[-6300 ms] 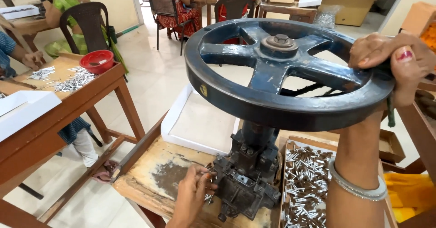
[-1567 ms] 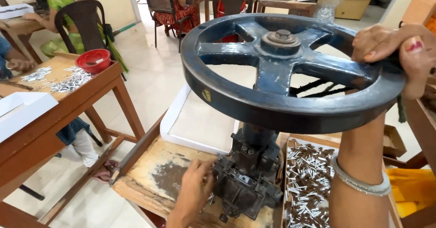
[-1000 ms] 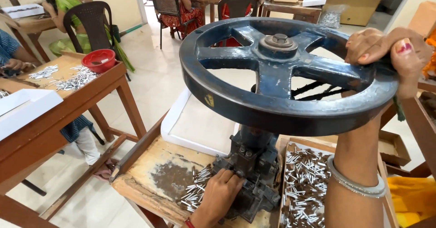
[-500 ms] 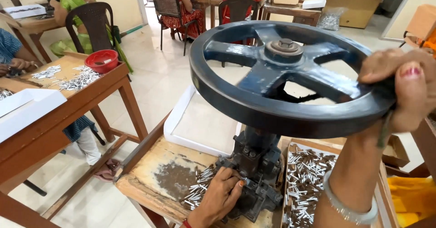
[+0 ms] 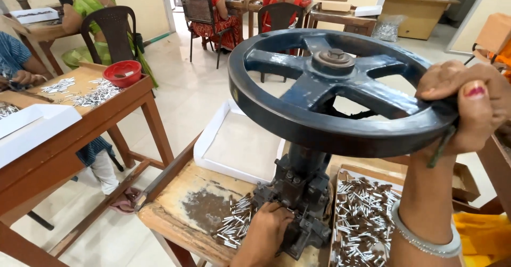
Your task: Operating a manual hand-wheel press to process small white components.
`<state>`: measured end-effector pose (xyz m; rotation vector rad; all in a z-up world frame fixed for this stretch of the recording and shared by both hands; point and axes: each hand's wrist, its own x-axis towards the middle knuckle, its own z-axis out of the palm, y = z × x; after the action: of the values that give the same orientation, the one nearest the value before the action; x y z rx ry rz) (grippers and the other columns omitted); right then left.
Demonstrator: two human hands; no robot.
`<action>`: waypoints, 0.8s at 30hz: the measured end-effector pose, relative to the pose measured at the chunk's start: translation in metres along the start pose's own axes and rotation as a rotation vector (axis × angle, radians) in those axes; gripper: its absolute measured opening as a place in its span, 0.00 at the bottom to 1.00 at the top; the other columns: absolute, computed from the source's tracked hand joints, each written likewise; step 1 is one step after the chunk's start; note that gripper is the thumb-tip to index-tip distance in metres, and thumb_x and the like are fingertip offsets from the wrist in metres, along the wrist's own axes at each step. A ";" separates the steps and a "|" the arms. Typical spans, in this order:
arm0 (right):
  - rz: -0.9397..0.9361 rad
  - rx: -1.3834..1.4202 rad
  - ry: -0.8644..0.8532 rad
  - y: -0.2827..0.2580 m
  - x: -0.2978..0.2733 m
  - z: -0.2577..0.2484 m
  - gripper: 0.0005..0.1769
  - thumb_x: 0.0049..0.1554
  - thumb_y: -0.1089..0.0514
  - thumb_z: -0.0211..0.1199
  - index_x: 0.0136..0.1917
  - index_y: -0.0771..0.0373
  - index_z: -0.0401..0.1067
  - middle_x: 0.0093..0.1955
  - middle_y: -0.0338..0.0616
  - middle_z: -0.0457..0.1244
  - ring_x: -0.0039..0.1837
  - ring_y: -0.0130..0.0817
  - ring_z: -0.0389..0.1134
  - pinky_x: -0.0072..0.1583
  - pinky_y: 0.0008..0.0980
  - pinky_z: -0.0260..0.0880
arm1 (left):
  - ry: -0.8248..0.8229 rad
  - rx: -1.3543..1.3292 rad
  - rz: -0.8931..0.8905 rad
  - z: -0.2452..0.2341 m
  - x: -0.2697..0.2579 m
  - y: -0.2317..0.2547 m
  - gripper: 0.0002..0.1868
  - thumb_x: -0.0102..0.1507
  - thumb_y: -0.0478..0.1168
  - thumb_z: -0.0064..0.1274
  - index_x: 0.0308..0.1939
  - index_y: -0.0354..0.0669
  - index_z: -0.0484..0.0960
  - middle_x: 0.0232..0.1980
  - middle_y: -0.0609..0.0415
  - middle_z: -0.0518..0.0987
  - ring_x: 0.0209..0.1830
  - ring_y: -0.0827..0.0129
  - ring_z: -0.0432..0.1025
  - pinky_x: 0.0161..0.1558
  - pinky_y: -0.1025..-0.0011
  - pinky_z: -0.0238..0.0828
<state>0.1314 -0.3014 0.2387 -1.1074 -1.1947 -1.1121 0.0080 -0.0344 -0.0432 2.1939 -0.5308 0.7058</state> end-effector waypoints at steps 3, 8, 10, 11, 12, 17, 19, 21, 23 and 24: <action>0.273 0.067 -0.126 0.032 0.004 -0.049 0.16 0.68 0.58 0.46 0.39 0.63 0.64 0.35 0.47 0.59 0.34 0.30 0.58 0.46 0.25 0.61 | 0.050 -0.089 -0.303 0.040 -0.018 -0.002 0.06 0.60 0.38 0.62 0.41 0.46 0.88 0.44 0.50 0.84 0.43 0.60 0.80 0.44 0.67 0.80; 0.050 -0.030 -0.486 0.071 0.030 -0.043 0.14 0.62 0.49 0.46 0.41 0.61 0.60 0.35 0.45 0.60 0.38 0.34 0.63 0.54 0.35 0.64 | 0.030 -0.348 -0.064 0.030 -0.039 0.002 0.05 0.65 0.35 0.61 0.45 0.41 0.86 0.45 0.46 0.85 0.43 0.55 0.82 0.46 0.64 0.80; 0.077 -0.023 -0.397 0.107 -0.012 -0.070 0.16 0.65 0.49 0.48 0.41 0.61 0.59 0.36 0.46 0.59 0.39 0.35 0.61 0.53 0.34 0.62 | 0.164 -0.180 -0.181 -0.035 -0.024 -0.007 0.05 0.62 0.34 0.60 0.42 0.40 0.86 0.42 0.45 0.85 0.41 0.53 0.82 0.43 0.62 0.79; 0.099 -0.015 -0.309 0.126 -0.032 -0.082 0.18 0.69 0.50 0.50 0.41 0.61 0.57 0.37 0.48 0.57 0.39 0.36 0.59 0.53 0.32 0.60 | 0.298 -0.010 -0.295 -0.069 -0.015 -0.012 0.06 0.59 0.33 0.59 0.39 0.39 0.87 0.39 0.44 0.85 0.38 0.51 0.82 0.41 0.60 0.79; 0.098 -0.013 -0.307 0.124 -0.033 -0.077 0.18 0.69 0.50 0.50 0.41 0.61 0.57 0.37 0.48 0.57 0.39 0.36 0.59 0.53 0.32 0.60 | 0.298 -0.008 -0.295 -0.076 -0.019 -0.029 0.06 0.59 0.33 0.59 0.39 0.39 0.87 0.39 0.44 0.85 0.38 0.51 0.82 0.41 0.60 0.79; 0.092 -0.007 -0.138 0.099 -0.028 -0.052 0.21 0.78 0.51 0.46 0.43 0.61 0.58 0.41 0.50 0.59 0.46 0.39 0.58 0.62 0.34 0.61 | -0.033 0.315 -0.462 -0.088 -0.040 -0.082 0.04 0.56 0.34 0.58 0.33 0.37 0.86 0.40 0.38 0.80 0.42 0.41 0.76 0.45 0.49 0.72; 0.111 -0.035 -0.183 0.106 -0.028 -0.070 0.20 0.76 0.51 0.47 0.43 0.61 0.58 0.41 0.51 0.59 0.44 0.40 0.58 0.60 0.34 0.61 | -0.045 0.299 -0.432 -0.092 -0.038 -0.083 0.04 0.55 0.34 0.58 0.32 0.36 0.84 0.39 0.38 0.80 0.41 0.40 0.75 0.44 0.48 0.72; 0.129 -0.066 -0.229 0.086 -0.009 -0.067 0.19 0.75 0.51 0.48 0.43 0.62 0.58 0.40 0.52 0.59 0.42 0.40 0.58 0.58 0.34 0.61 | -0.057 0.280 -0.399 -0.092 -0.036 -0.083 0.05 0.54 0.34 0.58 0.32 0.35 0.82 0.37 0.38 0.80 0.40 0.39 0.75 0.43 0.48 0.72; 0.105 -0.065 -0.460 0.042 0.031 -0.040 0.16 0.70 0.51 0.44 0.44 0.62 0.60 0.39 0.53 0.61 0.39 0.40 0.61 0.57 0.38 0.62 | -0.124 0.428 -0.549 -0.089 -0.035 -0.083 0.04 0.59 0.35 0.56 0.34 0.37 0.80 0.35 0.39 0.80 0.41 0.41 0.76 0.44 0.48 0.72; 0.104 -0.074 -0.459 0.036 0.034 -0.040 0.16 0.70 0.51 0.44 0.44 0.62 0.60 0.39 0.53 0.61 0.39 0.40 0.61 0.57 0.38 0.62 | -0.126 0.425 -0.542 -0.087 -0.030 -0.070 0.04 0.59 0.35 0.56 0.34 0.37 0.80 0.35 0.39 0.80 0.41 0.41 0.76 0.44 0.48 0.72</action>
<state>0.1731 -0.3385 0.2691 -1.5183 -1.4358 -0.8498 -0.0026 0.0800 -0.0510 2.6240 0.1829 0.4087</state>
